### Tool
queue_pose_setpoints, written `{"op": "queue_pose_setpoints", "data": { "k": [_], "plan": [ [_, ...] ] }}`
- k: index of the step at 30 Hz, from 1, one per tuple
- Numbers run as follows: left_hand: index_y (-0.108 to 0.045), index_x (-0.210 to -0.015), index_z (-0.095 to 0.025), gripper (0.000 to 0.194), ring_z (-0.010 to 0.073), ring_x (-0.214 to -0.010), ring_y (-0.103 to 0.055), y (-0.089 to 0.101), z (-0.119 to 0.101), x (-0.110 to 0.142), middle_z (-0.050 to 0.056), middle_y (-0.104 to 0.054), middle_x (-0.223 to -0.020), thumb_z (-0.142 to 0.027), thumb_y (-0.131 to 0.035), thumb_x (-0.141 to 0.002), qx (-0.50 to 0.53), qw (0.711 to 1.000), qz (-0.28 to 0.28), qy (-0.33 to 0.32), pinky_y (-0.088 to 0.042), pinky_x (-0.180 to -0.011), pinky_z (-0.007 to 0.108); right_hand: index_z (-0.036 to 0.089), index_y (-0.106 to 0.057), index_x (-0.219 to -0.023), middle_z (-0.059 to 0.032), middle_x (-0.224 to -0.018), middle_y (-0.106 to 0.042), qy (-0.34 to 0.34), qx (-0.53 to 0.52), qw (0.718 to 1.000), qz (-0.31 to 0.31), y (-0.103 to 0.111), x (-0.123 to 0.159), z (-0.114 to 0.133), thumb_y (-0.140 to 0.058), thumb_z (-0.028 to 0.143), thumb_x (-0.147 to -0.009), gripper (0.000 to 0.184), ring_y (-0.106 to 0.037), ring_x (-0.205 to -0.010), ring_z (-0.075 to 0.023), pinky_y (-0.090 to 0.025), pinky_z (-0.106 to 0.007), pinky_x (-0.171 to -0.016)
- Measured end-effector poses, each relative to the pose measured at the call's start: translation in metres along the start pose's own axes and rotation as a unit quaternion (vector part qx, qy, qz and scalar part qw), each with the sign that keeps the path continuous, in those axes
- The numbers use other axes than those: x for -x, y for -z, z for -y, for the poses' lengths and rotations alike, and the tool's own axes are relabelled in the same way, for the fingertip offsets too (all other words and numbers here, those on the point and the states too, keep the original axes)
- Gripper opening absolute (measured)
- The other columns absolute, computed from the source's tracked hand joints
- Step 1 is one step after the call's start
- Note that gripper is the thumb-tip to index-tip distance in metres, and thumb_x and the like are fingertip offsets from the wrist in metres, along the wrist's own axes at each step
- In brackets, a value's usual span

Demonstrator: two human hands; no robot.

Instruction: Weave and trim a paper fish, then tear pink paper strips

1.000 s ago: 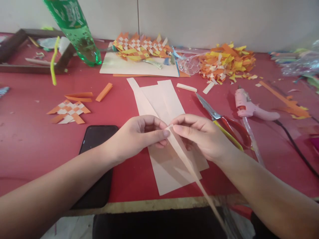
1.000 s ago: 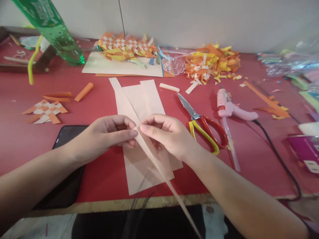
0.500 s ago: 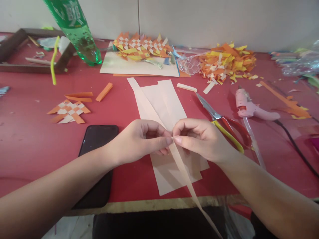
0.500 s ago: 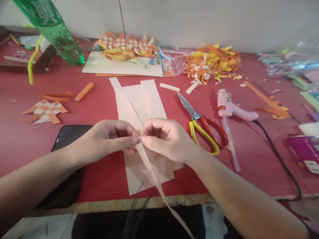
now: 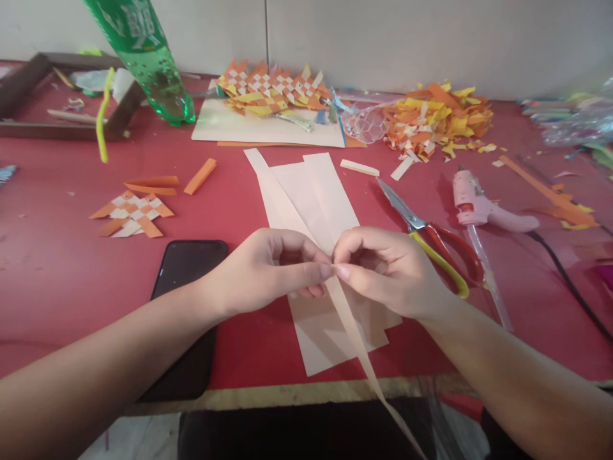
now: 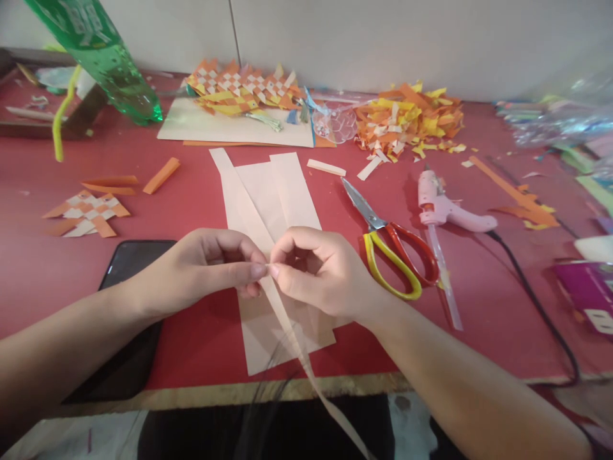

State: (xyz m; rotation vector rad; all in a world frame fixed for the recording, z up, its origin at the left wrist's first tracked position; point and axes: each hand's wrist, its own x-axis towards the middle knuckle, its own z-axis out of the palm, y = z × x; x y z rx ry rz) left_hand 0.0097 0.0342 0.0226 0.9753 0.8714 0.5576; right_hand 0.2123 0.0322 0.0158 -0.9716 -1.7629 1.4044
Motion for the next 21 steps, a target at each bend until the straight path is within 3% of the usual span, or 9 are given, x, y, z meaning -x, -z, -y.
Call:
{"op": "queue_pose_setpoints", "data": {
  "k": [5, 21],
  "plan": [
    [-0.073, -0.079, -0.015, 0.008, 0.0066, -0.059, -0.064, 0.0013, 0.0013, -0.0011, -0.001, -0.07, -0.066, -0.022, -0.075, -0.08, 0.003, 1.0, 0.0, -0.002, -0.053, -0.061, 0.015, 0.02, -0.06, -0.075, 0.0036, -0.066, -0.056, 0.008, 0.012, 1.0, -0.008, -0.0006, 0.0017, -0.0013, -0.063, 0.02, -0.084, 0.01, -0.047, -0.056, -0.0076, -0.035, -0.022, -0.048],
    [-0.072, -0.076, -0.014, 0.012, 0.0107, -0.057, -0.063, 0.0001, -0.0003, -0.0007, 0.0, -0.067, -0.06, -0.025, -0.078, -0.077, -0.03, 0.999, -0.024, -0.003, -0.054, -0.059, 0.02, 0.02, -0.061, -0.076, 0.0019, -0.067, -0.058, -0.01, 0.019, 1.0, -0.016, -0.0009, 0.0016, -0.0017, -0.063, 0.025, -0.086, 0.011, -0.05, -0.059, -0.0092, -0.038, -0.023, -0.05]
  ]
}}
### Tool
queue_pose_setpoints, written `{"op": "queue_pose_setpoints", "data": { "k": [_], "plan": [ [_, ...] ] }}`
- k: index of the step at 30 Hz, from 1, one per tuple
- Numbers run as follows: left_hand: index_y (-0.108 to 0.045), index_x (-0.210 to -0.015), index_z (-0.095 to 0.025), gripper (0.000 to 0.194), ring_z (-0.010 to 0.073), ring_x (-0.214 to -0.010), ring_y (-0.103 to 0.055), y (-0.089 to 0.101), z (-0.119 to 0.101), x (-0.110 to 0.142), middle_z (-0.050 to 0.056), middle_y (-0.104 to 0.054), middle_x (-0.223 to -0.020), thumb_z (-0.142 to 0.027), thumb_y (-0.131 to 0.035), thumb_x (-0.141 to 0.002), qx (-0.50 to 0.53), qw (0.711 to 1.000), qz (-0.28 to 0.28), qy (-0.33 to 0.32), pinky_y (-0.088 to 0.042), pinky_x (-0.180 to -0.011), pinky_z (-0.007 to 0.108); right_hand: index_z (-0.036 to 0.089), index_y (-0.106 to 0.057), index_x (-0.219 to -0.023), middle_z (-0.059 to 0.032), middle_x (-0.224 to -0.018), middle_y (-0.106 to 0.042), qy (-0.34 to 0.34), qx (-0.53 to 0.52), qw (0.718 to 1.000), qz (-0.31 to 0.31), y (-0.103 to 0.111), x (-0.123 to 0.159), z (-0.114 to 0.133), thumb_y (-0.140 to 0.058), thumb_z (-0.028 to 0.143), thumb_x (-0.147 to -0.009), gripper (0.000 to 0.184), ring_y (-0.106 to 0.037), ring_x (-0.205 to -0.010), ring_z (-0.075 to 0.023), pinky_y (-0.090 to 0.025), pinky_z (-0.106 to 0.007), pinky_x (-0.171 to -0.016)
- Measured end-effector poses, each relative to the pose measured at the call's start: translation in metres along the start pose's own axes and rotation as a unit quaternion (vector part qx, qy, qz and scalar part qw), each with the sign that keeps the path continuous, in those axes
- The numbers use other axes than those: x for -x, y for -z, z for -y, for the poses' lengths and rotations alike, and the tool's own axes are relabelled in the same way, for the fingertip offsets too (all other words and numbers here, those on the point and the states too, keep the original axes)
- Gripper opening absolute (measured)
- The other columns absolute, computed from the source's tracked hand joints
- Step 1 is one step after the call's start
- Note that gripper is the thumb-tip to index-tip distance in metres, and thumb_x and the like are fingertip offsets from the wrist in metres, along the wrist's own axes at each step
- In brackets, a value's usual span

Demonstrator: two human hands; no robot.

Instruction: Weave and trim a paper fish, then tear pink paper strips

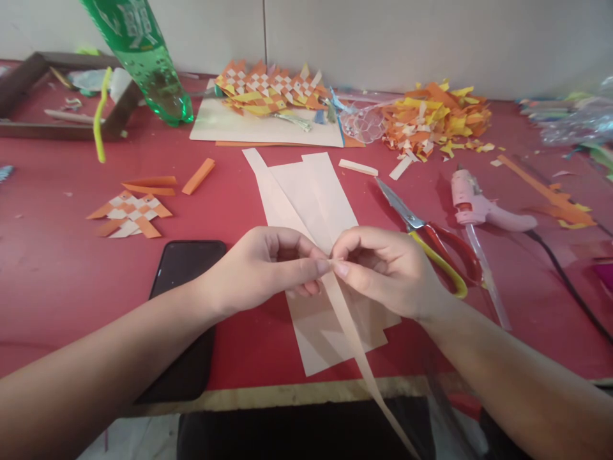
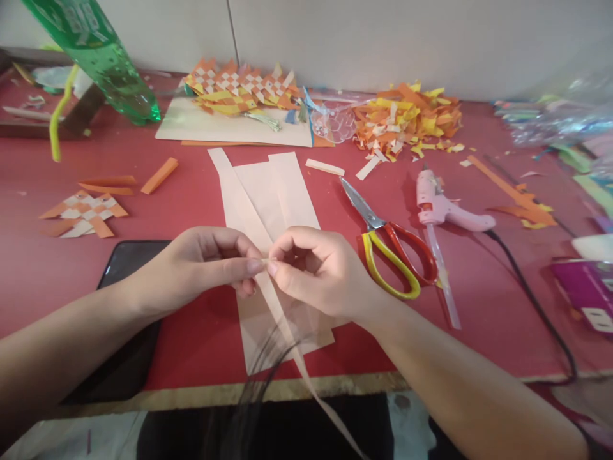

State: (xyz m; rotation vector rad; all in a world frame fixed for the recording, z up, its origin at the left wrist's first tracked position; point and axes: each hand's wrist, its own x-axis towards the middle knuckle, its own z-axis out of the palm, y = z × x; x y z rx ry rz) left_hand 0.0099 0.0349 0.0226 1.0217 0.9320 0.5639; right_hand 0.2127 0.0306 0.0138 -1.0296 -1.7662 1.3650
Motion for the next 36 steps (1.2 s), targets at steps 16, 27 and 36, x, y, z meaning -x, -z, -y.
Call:
{"op": "queue_pose_setpoints", "data": {
  "k": [16, 27, 36],
  "plan": [
    [-0.072, -0.079, -0.015, 0.017, 0.0105, -0.061, -0.064, 0.0, 0.0022, -0.0006, 0.001, -0.069, -0.067, -0.032, -0.076, -0.079, 0.0, 1.0, -0.024, -0.018, -0.054, -0.061, 0.02, 0.021, -0.062, -0.075, 0.0016, -0.065, -0.057, -0.014, 0.019, 0.999, -0.039, -0.0019, -0.0013, -0.0008, -0.066, 0.031, -0.085, 0.015, -0.048, -0.054, -0.0091, -0.037, -0.023, -0.047],
    [-0.067, -0.077, -0.014, 0.022, 0.0097, -0.063, -0.064, -0.0013, 0.0027, 0.0002, 0.0, -0.065, -0.066, -0.034, -0.069, -0.086, -0.039, 0.998, -0.008, -0.043, -0.055, -0.062, 0.018, 0.02, -0.062, -0.075, 0.0023, -0.062, -0.057, -0.06, -0.054, 0.996, -0.044, -0.0034, -0.0024, 0.0034, -0.066, 0.029, -0.085, 0.014, -0.051, -0.053, -0.0089, -0.04, -0.023, -0.046],
    [-0.065, -0.076, -0.013, 0.023, 0.0073, -0.06, -0.061, -0.0019, 0.0022, -0.0005, -0.001, -0.063, -0.064, -0.034, -0.068, -0.087, -0.046, 0.997, -0.011, -0.065, -0.053, -0.06, 0.015, 0.019, -0.059, -0.073, 0.0022, -0.064, -0.058, -0.046, -0.04, 0.997, -0.055, -0.0067, -0.001, 0.0002, -0.067, 0.026, -0.085, 0.016, -0.053, -0.052, -0.0079, -0.042, -0.021, -0.045]
  ]
}}
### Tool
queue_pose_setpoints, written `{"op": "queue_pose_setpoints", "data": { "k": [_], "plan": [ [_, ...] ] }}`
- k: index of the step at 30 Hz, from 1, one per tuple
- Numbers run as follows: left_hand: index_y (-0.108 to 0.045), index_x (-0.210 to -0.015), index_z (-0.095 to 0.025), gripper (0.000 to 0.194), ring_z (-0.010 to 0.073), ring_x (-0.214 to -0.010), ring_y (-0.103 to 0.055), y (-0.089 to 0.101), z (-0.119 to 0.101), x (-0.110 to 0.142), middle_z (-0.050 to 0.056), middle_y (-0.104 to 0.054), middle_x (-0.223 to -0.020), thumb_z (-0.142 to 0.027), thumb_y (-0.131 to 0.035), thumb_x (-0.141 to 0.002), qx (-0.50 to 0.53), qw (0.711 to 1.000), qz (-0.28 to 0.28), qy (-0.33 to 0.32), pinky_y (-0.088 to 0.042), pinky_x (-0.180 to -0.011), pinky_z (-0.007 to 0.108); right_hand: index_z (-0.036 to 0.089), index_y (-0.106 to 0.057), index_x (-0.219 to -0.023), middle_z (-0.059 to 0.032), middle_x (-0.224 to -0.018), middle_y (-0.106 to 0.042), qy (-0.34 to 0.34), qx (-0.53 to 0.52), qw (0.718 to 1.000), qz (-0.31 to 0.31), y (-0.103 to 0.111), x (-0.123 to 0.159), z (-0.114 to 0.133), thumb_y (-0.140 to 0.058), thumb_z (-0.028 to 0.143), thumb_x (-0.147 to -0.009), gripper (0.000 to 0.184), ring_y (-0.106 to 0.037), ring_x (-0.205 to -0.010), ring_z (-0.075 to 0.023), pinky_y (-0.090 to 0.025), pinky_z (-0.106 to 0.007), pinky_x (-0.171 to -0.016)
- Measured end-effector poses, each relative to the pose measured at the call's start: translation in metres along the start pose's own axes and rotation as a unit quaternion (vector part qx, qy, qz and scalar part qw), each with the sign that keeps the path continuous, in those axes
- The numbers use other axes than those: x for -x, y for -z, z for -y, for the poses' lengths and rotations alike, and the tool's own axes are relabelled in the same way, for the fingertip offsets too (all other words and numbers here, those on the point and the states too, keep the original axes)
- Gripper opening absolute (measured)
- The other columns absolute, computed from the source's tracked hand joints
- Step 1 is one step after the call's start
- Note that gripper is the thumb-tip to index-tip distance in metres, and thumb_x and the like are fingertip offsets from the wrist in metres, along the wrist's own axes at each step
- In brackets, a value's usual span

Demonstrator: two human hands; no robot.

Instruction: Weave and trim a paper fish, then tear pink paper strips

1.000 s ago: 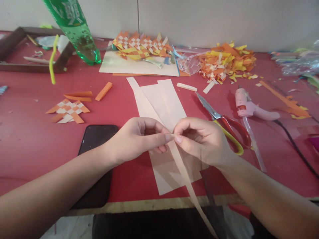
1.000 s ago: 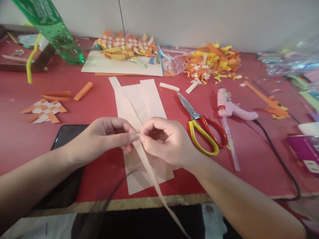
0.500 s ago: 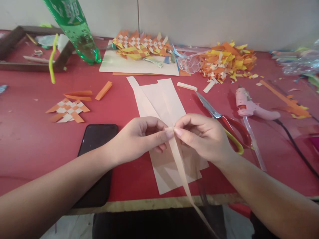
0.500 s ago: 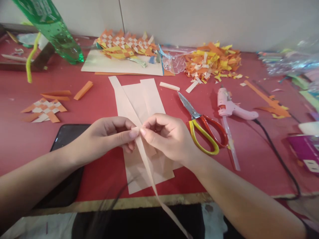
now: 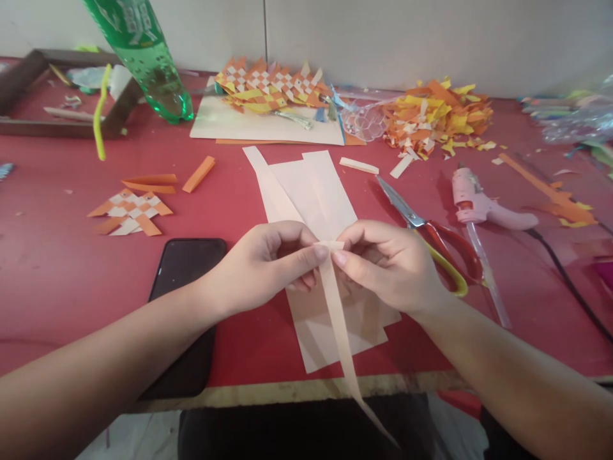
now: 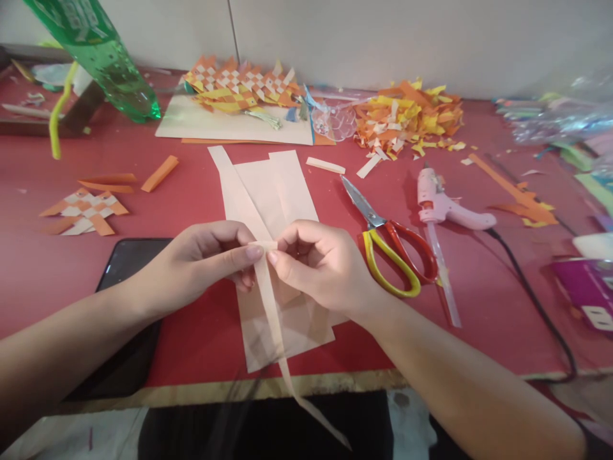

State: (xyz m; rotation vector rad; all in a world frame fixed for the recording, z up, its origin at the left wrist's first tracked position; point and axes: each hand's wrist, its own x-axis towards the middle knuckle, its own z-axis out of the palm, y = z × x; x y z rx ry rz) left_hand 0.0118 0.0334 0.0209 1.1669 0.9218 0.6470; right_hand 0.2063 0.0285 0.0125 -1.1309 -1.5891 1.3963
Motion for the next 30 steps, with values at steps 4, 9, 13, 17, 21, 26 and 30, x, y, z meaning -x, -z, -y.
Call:
{"op": "queue_pose_setpoints", "data": {
  "k": [4, 9, 13, 17, 21, 26, 30],
  "plan": [
    [-0.064, -0.077, -0.013, 0.02, 0.0067, -0.06, -0.061, 0.0006, 0.0008, -0.0005, -0.002, -0.062, -0.064, -0.029, -0.064, -0.09, 0.003, 1.0, -0.003, -0.002, -0.053, -0.059, 0.015, 0.019, -0.06, -0.074, 0.0022, -0.064, -0.059, 0.018, 0.001, 1.0, -0.008, -0.0008, -0.0001, -0.0008, -0.066, 0.024, -0.085, 0.014, -0.054, -0.052, -0.008, -0.044, -0.02, -0.045],
    [-0.062, -0.078, -0.014, 0.021, 0.0074, -0.06, -0.061, 0.0004, 0.0017, -0.0009, -0.002, -0.061, -0.064, -0.03, -0.062, -0.09, -0.007, 1.0, -0.012, -0.005, -0.054, -0.059, 0.017, 0.019, -0.06, -0.072, 0.003, -0.062, -0.058, 0.03, 0.022, 0.999, -0.025, 0.0002, -0.0002, 0.0007, -0.067, 0.022, -0.084, 0.014, -0.053, -0.05, -0.0072, -0.041, -0.019, -0.043],
    [-0.06, -0.075, -0.014, 0.021, 0.0072, -0.06, -0.061, -0.0004, 0.002, 0.0, -0.002, -0.061, -0.066, -0.03, -0.065, -0.088, -0.053, 0.998, -0.006, -0.026, -0.052, -0.057, 0.016, 0.019, -0.06, -0.072, 0.0044, -0.059, -0.056, 0.032, 0.007, 0.999, -0.029, 0.0008, -0.0008, 0.0013, -0.065, 0.018, -0.085, 0.014, -0.049, -0.047, -0.0059, -0.037, -0.019, -0.041],
    [-0.059, -0.073, -0.014, 0.02, 0.0068, -0.058, -0.06, 0.0003, 0.0028, 0.0001, -0.003, -0.06, -0.064, -0.026, -0.066, -0.086, -0.066, 0.997, -0.018, -0.04, -0.051, -0.056, 0.016, 0.019, -0.061, -0.074, 0.0044, -0.059, -0.057, 0.025, -0.016, 1.0, 0.006, 0.0016, -0.0017, 0.0011, -0.065, 0.019, -0.084, 0.011, -0.05, -0.048, -0.0065, -0.038, -0.02, -0.042],
    [-0.058, -0.073, -0.015, 0.019, 0.0066, -0.056, -0.059, 0.0007, 0.0039, -0.001, -0.003, -0.06, -0.061, -0.026, -0.065, -0.087, -0.044, 0.998, -0.016, -0.038, -0.052, -0.056, 0.016, 0.019, -0.059, -0.071, 0.0034, -0.062, -0.057, 0.034, -0.009, 0.999, 0.014, 0.0016, -0.0011, 0.0002, -0.065, 0.019, -0.084, 0.015, -0.052, -0.051, -0.0073, -0.04, -0.021, -0.045],
    [-0.058, -0.073, -0.015, 0.019, 0.0067, -0.055, -0.058, 0.0005, 0.005, -0.001, -0.003, -0.06, -0.061, -0.026, -0.063, -0.089, -0.013, 0.999, -0.014, -0.035, -0.052, -0.055, 0.017, 0.019, -0.058, -0.072, 0.0037, -0.064, -0.057, 0.052, -0.013, 0.999, -0.002, 0.0008, 0.0001, -0.0015, -0.066, 0.02, -0.085, 0.015, -0.051, -0.053, -0.0073, -0.04, -0.021, -0.047],
    [-0.057, -0.072, -0.015, 0.021, 0.0072, -0.052, -0.057, 0.0011, 0.0052, -0.0015, -0.003, -0.059, -0.059, -0.026, -0.063, -0.089, 0.001, 0.999, -0.021, -0.029, -0.051, -0.052, 0.018, 0.02, -0.057, -0.072, 0.0049, -0.062, -0.054, 0.059, -0.007, 0.998, -0.02, 0.0006, 0.0, -0.0021, -0.066, 0.02, -0.085, 0.016, -0.047, -0.05, -0.0063, -0.037, -0.021, -0.045]
  ]
}}
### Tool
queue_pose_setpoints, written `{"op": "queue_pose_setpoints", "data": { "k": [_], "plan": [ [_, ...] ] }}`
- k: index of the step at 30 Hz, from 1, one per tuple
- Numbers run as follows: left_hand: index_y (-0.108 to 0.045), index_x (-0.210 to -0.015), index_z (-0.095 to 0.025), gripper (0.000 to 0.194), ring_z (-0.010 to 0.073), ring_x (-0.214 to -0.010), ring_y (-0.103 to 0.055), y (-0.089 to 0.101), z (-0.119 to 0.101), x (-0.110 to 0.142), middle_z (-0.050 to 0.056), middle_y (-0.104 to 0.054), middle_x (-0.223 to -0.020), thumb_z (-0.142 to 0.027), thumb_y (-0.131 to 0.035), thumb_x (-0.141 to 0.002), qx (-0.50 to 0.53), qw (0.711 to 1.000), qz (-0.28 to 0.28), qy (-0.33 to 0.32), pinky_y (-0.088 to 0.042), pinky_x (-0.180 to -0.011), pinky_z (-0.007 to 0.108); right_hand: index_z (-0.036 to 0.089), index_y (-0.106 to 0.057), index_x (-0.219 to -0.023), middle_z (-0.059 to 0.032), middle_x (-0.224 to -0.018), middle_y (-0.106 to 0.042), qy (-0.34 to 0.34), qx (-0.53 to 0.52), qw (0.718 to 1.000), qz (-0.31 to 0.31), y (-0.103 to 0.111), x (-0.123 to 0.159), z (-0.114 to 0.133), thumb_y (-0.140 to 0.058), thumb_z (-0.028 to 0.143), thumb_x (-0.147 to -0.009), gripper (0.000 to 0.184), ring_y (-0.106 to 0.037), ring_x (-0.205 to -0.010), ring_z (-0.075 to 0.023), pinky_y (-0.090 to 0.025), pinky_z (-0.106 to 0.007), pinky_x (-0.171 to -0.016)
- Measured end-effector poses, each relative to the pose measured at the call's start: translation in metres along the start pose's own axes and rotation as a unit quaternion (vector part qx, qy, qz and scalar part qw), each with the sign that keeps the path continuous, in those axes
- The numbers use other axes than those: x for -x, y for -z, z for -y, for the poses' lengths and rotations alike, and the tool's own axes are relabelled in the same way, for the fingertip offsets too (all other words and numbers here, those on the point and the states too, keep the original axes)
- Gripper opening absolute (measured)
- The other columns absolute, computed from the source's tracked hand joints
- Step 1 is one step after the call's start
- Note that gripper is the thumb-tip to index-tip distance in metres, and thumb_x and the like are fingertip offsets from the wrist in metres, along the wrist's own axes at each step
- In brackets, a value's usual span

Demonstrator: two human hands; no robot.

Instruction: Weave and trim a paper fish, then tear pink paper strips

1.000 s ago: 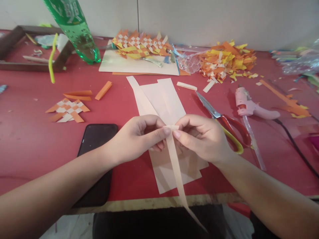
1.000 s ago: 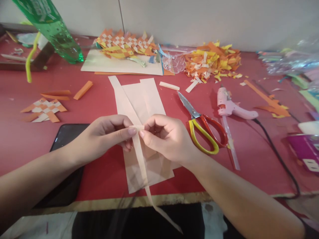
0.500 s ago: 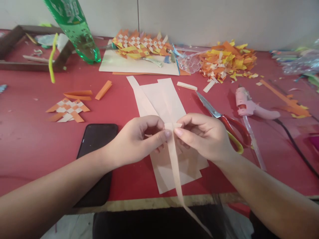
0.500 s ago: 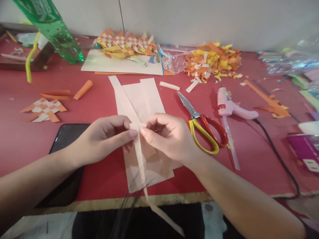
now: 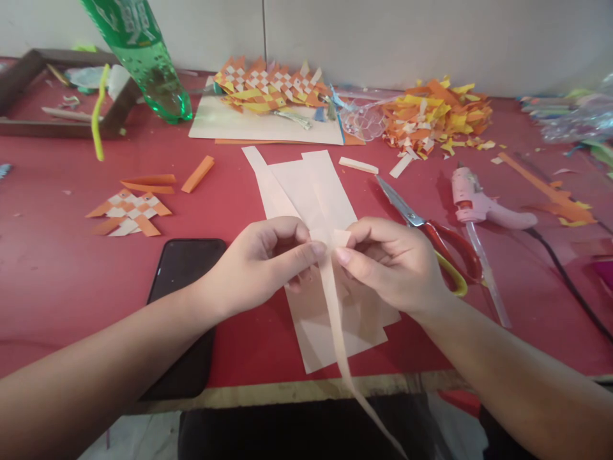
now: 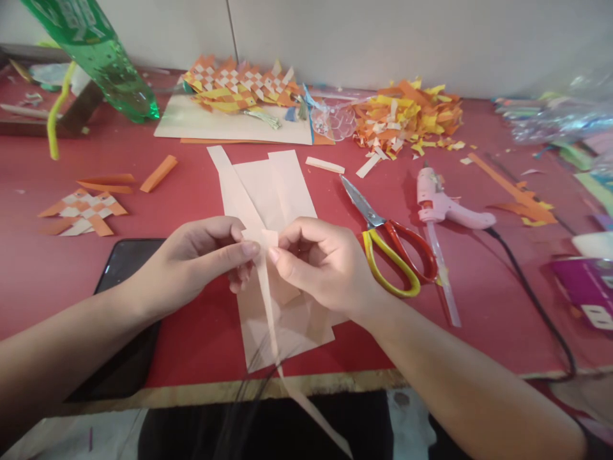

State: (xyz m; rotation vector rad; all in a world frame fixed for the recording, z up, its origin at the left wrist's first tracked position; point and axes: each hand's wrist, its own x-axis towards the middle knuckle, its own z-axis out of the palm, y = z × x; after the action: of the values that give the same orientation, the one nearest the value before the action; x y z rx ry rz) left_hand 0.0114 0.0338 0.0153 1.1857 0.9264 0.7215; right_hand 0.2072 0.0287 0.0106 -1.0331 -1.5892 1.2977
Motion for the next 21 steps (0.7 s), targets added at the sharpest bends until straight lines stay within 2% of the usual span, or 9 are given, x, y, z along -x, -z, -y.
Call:
{"op": "queue_pose_setpoints", "data": {
  "k": [3, 9, 14, 21],
  "plan": [
    [-0.057, -0.073, -0.015, 0.021, 0.0079, -0.052, -0.057, 0.0001, -0.0019, -0.0003, -0.003, -0.059, -0.061, -0.027, -0.062, -0.089, 0.0, 1.0, -0.004, 0.002, -0.051, -0.051, 0.019, 0.02, -0.057, -0.071, 0.0053, -0.06, -0.053, -0.012, 0.002, 1.0, -0.007, -0.0001, -0.0007, 0.0007, -0.066, 0.022, -0.086, 0.017, -0.045, -0.048, -0.0061, -0.037, -0.022, -0.045],
    [-0.06, -0.073, -0.015, 0.02, 0.0075, -0.052, -0.058, 0.0008, -0.0052, 0.0016, -0.004, -0.058, -0.064, -0.028, -0.065, -0.087, -0.028, 0.999, 0.035, 0.013, -0.049, -0.05, 0.019, 0.019, -0.057, -0.07, 0.0049, -0.057, -0.053, -0.037, 0.0, 0.999, -0.012, 0.0007, -0.0026, 0.0037, -0.065, 0.023, -0.086, 0.018, -0.047, -0.048, -0.0065, -0.037, -0.021, -0.044],
    [-0.058, -0.073, -0.016, 0.02, 0.0066, -0.049, -0.055, 0.0021, -0.0018, 0.0014, -0.004, -0.057, -0.06, -0.027, -0.063, -0.089, -0.028, 0.999, 0.021, -0.002, -0.046, -0.05, 0.018, 0.018, -0.059, -0.071, 0.0044, -0.058, -0.053, -0.067, -0.019, 0.997, 0.031, 0.0021, -0.0026, 0.0036, -0.065, 0.025, -0.085, 0.017, -0.048, -0.049, -0.0067, -0.037, -0.021, -0.044],
    [-0.058, -0.072, -0.016, 0.021, 0.0069, -0.049, -0.054, 0.0008, -0.0015, 0.0021, -0.004, -0.057, -0.057, -0.027, -0.063, -0.089, -0.007, 1.0, 0.005, -0.004, -0.046, -0.051, 0.018, 0.019, -0.058, -0.07, 0.004, -0.059, -0.055, -0.026, 0.009, 1.0, 0.008, 0.001, -0.0019, 0.0028, -0.067, 0.023, -0.084, 0.017, -0.048, -0.049, -0.007, -0.037, -0.021, -0.042]
  ]
}}
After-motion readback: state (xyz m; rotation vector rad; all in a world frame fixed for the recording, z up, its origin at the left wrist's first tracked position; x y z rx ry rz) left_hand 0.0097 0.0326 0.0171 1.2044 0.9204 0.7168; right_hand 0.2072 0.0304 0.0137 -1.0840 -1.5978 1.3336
